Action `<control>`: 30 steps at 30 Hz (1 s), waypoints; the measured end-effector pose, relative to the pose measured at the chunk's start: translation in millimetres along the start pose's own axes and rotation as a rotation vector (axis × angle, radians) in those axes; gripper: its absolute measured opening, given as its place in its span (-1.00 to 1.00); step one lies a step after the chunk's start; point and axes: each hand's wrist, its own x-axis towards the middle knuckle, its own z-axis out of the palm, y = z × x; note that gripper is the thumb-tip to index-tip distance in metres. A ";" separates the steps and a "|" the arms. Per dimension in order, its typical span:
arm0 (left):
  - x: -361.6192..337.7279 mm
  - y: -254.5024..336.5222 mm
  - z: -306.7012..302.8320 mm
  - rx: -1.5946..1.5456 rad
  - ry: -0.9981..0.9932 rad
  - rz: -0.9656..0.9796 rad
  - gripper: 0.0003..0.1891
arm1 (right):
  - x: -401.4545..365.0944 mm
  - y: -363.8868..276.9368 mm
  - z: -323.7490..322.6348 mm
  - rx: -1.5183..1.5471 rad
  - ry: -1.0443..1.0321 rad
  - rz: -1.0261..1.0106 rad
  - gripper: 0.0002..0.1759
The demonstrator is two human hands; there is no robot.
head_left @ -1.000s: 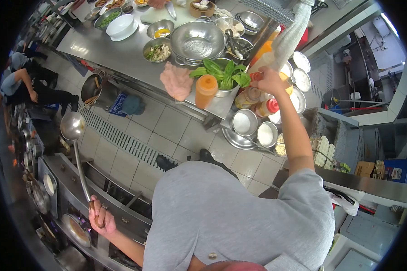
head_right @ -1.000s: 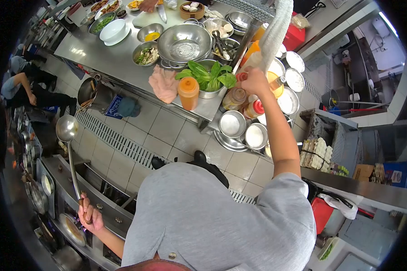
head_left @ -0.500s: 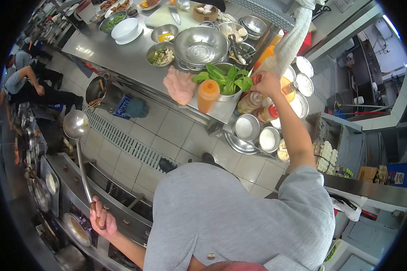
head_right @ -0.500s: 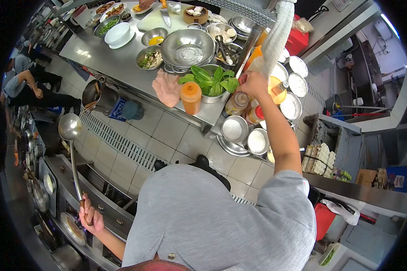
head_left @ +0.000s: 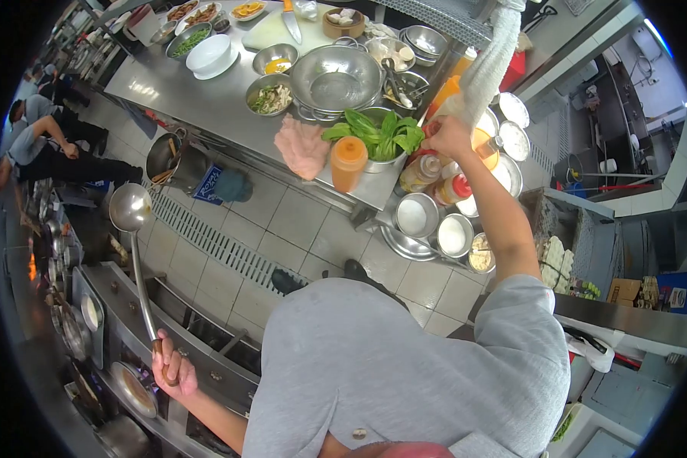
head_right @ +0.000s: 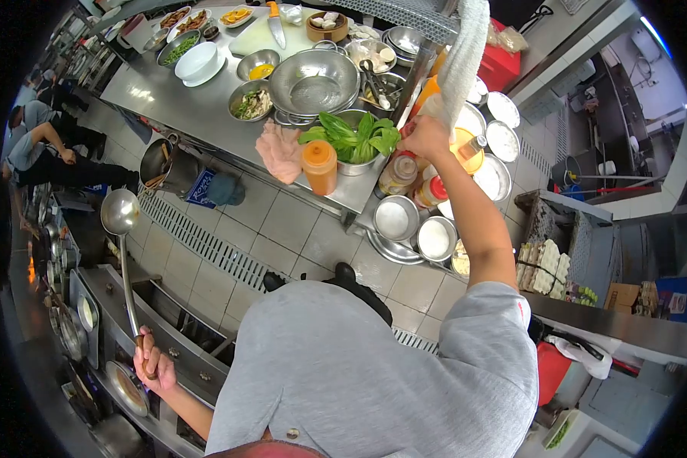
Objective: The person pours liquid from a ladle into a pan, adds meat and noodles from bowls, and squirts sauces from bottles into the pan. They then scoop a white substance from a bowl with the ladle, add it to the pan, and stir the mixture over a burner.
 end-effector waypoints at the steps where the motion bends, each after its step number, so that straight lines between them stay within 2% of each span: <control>1: 0.0 -0.3 0.6 0.002 -0.007 -0.006 -0.58 | 0.8 0.8 0.6 -0.009 -0.002 0.001 -0.48; 2: -0.9 -0.8 1.7 0.006 0.003 0.001 -0.58 | -0.2 0.7 -1.3 -0.019 -0.004 0.004 -0.48; 5: -3.2 -2.8 2.7 0.009 0.025 0.009 -0.59 | -2.7 -4.2 -27.2 0.078 -0.223 -0.068 -0.50; 8: -4.5 -3.4 1.7 0.000 0.031 0.016 -0.59 | 23.0 17.2 -40.5 0.260 -0.189 0.073 -0.47; 11: -5.9 -5.3 3.5 0.002 0.053 0.029 -0.59 | 41.1 24.6 -42.7 -0.124 0.405 0.073 -0.44; 14: -7.9 -4.4 3.5 0.000 0.062 0.020 -0.59 | 56.4 28.3 -42.6 -0.193 0.299 0.235 -0.36; 17: -9.5 -4.7 4.9 -0.005 0.054 0.013 -0.59 | 62.4 29.7 -46.3 0.014 0.091 0.326 -0.31; 20: -11.5 -6.0 8.3 0.005 0.053 0.020 -0.59 | 71.6 40.1 -37.6 0.147 0.137 0.264 -0.28; 23: -12.5 -6.9 12.0 0.014 0.060 0.025 -0.59 | 85.3 70.2 -6.7 0.312 0.204 0.380 -0.26; 30: -8.9 -7.7 12.3 0.027 0.080 0.036 -0.59 | 63.3 49.0 -7.1 0.330 0.010 0.243 -0.28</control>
